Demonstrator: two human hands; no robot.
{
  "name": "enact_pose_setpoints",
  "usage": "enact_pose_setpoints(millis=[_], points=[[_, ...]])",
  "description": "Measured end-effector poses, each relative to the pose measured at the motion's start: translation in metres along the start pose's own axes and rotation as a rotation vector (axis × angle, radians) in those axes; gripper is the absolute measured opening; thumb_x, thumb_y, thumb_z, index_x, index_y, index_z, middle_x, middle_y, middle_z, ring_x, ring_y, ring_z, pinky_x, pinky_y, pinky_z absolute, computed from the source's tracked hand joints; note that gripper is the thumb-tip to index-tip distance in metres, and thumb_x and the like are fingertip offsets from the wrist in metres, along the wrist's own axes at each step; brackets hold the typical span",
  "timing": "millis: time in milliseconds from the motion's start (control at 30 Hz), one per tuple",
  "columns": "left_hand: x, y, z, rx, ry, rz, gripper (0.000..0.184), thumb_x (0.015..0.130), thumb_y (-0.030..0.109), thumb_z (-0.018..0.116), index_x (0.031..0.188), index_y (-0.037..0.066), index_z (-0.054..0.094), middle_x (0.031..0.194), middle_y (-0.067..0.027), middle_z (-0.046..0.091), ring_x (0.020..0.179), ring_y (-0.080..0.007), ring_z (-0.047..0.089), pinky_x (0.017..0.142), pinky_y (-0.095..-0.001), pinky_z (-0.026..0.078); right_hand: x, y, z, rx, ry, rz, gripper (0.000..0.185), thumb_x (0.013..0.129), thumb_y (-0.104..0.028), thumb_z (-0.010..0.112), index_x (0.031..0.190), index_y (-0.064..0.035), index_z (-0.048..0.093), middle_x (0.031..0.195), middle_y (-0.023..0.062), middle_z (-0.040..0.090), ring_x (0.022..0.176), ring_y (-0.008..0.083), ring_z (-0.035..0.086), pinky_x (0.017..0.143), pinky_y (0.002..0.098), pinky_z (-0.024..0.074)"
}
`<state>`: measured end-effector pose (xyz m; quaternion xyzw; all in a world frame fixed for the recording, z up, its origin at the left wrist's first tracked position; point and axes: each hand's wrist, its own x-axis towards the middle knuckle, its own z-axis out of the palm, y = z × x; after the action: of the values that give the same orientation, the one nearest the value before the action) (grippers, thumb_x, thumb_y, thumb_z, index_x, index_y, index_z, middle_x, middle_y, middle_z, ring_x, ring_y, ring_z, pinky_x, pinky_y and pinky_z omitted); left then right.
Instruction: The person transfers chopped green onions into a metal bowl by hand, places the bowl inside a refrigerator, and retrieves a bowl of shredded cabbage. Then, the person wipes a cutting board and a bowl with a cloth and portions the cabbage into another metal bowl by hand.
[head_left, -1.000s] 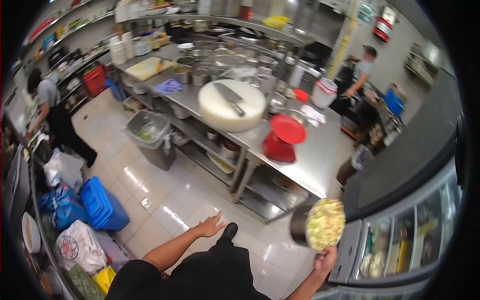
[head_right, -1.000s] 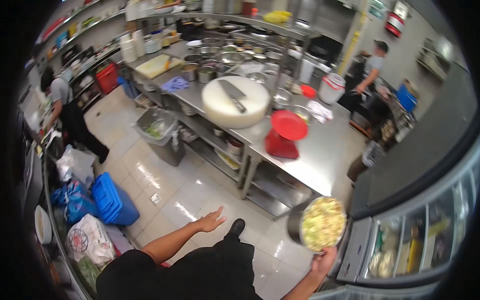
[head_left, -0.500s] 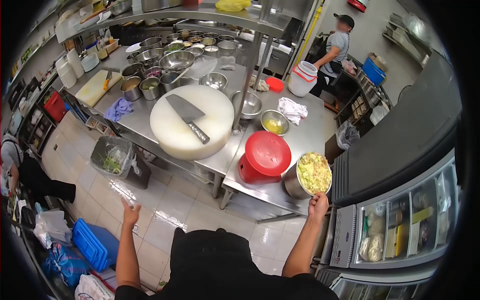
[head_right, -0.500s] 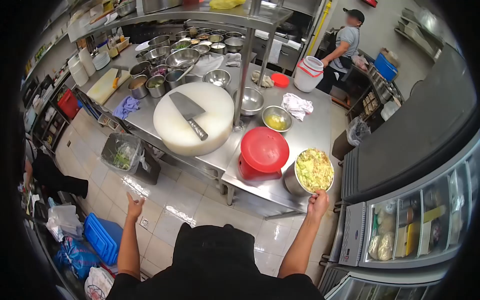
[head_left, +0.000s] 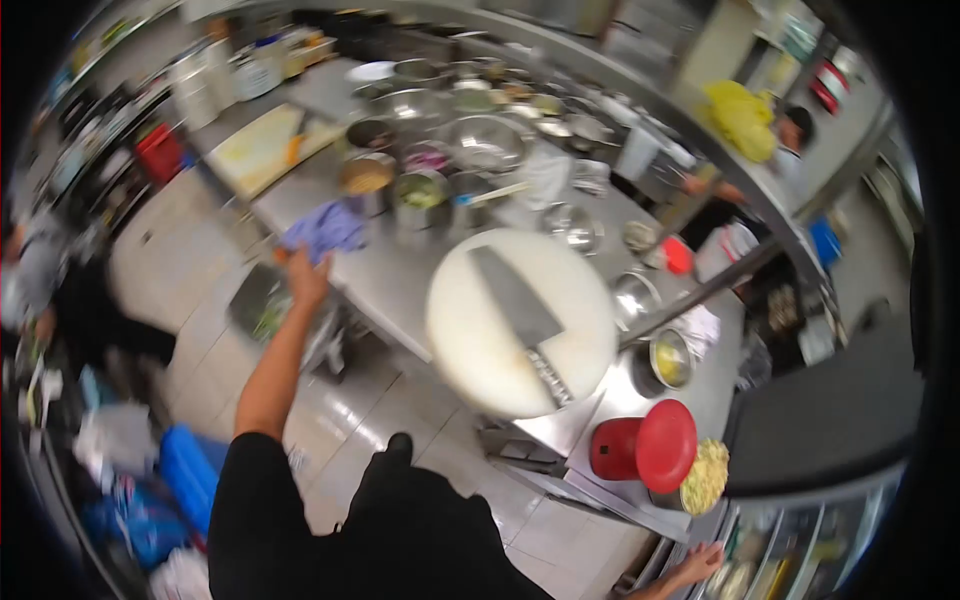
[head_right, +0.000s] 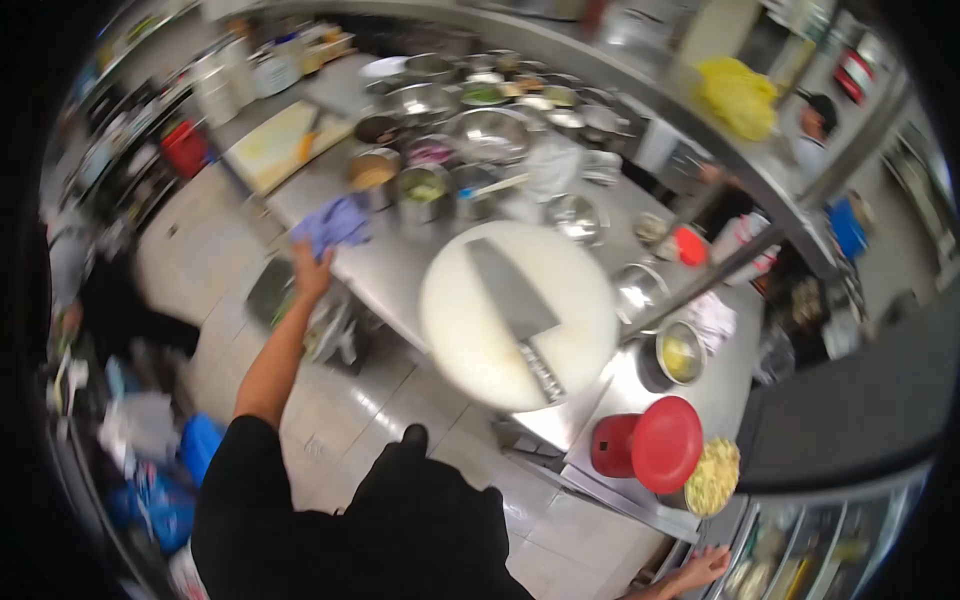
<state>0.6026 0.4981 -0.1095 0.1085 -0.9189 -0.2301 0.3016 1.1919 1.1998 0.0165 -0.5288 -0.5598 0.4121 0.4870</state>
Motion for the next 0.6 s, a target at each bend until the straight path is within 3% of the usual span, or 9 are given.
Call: enact_pose_setpoints(millis=[33,100,133,167,267,333,367,433,600], points=[[0.022,-0.004,0.01,0.01,-0.078,0.067,0.069,0.086,0.045,0.063,0.134,-0.002,0.047,0.13,-0.0257,0.052,0.12,-0.0394,0.049,0.107,-0.0506,0.026,-0.039,-0.044,0.013,-0.082,0.292,-0.121,0.041,0.094,-0.038,0.058,0.122,-0.0077,0.052,0.107,0.0027,0.061,0.085,0.0159,0.06,0.066,0.0287,0.0456],[0.056,-0.014,0.043,0.133,-0.155,0.131,0.073,0.086,0.048,0.061,0.141,0.005,0.039,0.142,-0.0254,0.04,0.13,-0.0414,0.038,0.109,-0.0476,0.029,-0.094,-0.096,0.044,-0.133,0.29,-0.227,0.036,0.098,-0.03,0.052,0.124,-0.0053,0.051,0.111,0.0055,0.061,0.087,0.0132,0.059,0.06,0.023,0.0424],[0.072,-0.012,0.052,0.176,-0.271,-0.005,0.077,0.084,0.057,0.058,0.144,0.013,0.037,0.149,-0.0171,0.035,0.138,-0.0365,0.03,0.105,-0.0666,0.015,-0.127,-0.128,0.067,-0.102,0.162,-0.268,0.032,0.098,-0.025,0.052,0.122,-0.0043,0.052,0.105,0.0053,0.06,0.084,0.011,0.059,0.058,0.0203,0.0416],[0.078,0.001,0.042,0.187,-0.342,0.01,0.079,0.082,0.06,0.058,0.145,0.017,0.037,0.15,-0.0164,0.033,0.138,-0.0394,0.029,0.102,-0.0683,0.021,-0.154,-0.151,0.093,0.041,0.004,-0.259,0.027,0.097,-0.021,0.052,0.118,-0.0032,0.054,0.1,0.005,0.059,0.081,0.0089,0.057,0.056,0.0189,0.0422],[0.103,-0.032,0.067,0.184,-0.507,0.152,0.061,0.091,0.041,0.056,0.136,0.002,0.044,0.141,-0.026,0.04,0.13,-0.0455,0.037,0.104,-0.0501,0.034,-0.228,-0.196,0.164,0.174,-0.734,-0.232,0.027,0.089,-0.013,0.062,0.112,0.0001,0.055,0.101,0.0114,0.061,0.073,0.0158,0.065,0.06,0.0232,0.052],[0.104,0.016,0.012,0.126,-0.666,0.07,0.052,0.096,0.032,0.051,0.132,-0.006,0.045,0.137,-0.0302,0.042,0.127,-0.0458,0.04,0.104,-0.0413,0.036,-0.275,-0.195,0.217,0.166,-1.182,-0.164,0.035,0.091,-0.011,0.061,0.122,0.0013,0.052,0.101,0.0093,0.062,0.095,0.0183,0.064,0.077,0.0289,0.0551],[0.096,-0.018,0.041,-0.072,-0.571,0.057,0.053,0.097,0.032,0.049,0.132,-0.007,0.044,0.137,-0.03,0.043,0.127,-0.0442,0.04,0.105,-0.0413,0.035,-0.299,-0.191,0.244,0.157,-1.407,0.064,0.034,0.094,-0.013,0.057,0.125,-0.0002,0.05,0.112,0.0094,0.059,0.101,0.017,0.062,0.083,0.0304,0.0531],[0.076,-0.047,0.049,-0.401,-0.412,0.013,0.056,0.098,0.033,0.047,0.134,-0.009,0.041,0.137,-0.0292,0.043,0.128,-0.0417,0.04,0.107,-0.041,0.032,-0.348,-0.163,0.311,0.285,-1.757,0.186,0.039,0.099,-0.021,0.051,0.133,-0.0033,0.043,0.127,0.011,0.051,0.118,0.0209,0.054,0.091,0.0365,0.051],[-0.043,0.068,-0.093,-0.965,-0.578,-0.068,0.051,0.1,0.026,0.037,0.14,-0.006,0.035,0.14,-0.0233,0.042,0.129,-0.0309,0.041,0.109,-0.039,0.028,-0.467,-0.155,0.421,0.247,-1.821,0.759,0.075,0.097,-0.049,0.046,0.151,-0.0094,0.012,0.136,0.0108,0.043,0.126,0.0203,0.042,0.1,0.0354,0.0419]])
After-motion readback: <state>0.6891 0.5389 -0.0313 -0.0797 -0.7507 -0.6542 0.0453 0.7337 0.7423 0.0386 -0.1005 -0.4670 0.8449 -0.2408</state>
